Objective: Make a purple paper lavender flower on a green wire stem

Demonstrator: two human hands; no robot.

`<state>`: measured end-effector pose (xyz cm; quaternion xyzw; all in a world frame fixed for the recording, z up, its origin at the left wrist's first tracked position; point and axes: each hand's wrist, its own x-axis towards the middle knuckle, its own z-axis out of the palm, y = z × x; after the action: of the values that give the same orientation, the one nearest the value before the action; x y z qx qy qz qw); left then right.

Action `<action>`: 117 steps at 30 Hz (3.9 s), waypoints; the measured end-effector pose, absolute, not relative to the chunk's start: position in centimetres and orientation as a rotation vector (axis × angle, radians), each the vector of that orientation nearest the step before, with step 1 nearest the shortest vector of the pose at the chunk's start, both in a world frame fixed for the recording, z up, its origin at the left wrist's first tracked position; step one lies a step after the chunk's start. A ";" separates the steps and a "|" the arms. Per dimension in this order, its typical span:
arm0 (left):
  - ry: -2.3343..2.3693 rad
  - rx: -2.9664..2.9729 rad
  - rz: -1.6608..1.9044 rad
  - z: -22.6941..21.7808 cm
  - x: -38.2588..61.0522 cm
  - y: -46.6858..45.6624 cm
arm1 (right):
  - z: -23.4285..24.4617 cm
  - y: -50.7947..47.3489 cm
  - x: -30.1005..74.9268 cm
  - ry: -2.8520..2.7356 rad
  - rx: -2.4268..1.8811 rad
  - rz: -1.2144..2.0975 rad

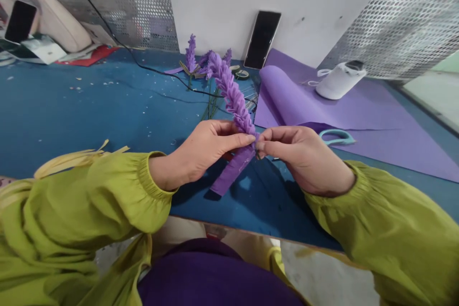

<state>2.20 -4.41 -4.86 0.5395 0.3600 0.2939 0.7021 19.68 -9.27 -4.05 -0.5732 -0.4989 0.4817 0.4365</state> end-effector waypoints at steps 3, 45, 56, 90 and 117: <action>0.790 1.162 0.635 -4.7 2.2 -4.4 | -4.0 -9.3 19.6 -1.221 -1.444 1.153; 0.920 1.795 0.663 -4.8 1.7 -4.6 | -3.5 -9.1 20.4 -1.414 -1.482 1.132; 0.905 1.930 0.628 -4.9 1.6 -4.7 | -3.9 -8.9 20.0 -1.389 -1.525 1.186; 0.832 1.533 0.650 -5.0 1.9 -4.2 | -4.1 -8.9 20.1 -1.279 -1.446 1.179; 0.859 1.430 0.620 -5.0 2.3 -4.6 | -4.3 -11.1 18.2 -2.050 -1.477 -0.235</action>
<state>2.27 -4.61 -5.04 0.6243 0.3751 0.2706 0.6295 18.24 -11.10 -4.33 -0.5558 -0.7713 -0.0886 0.2971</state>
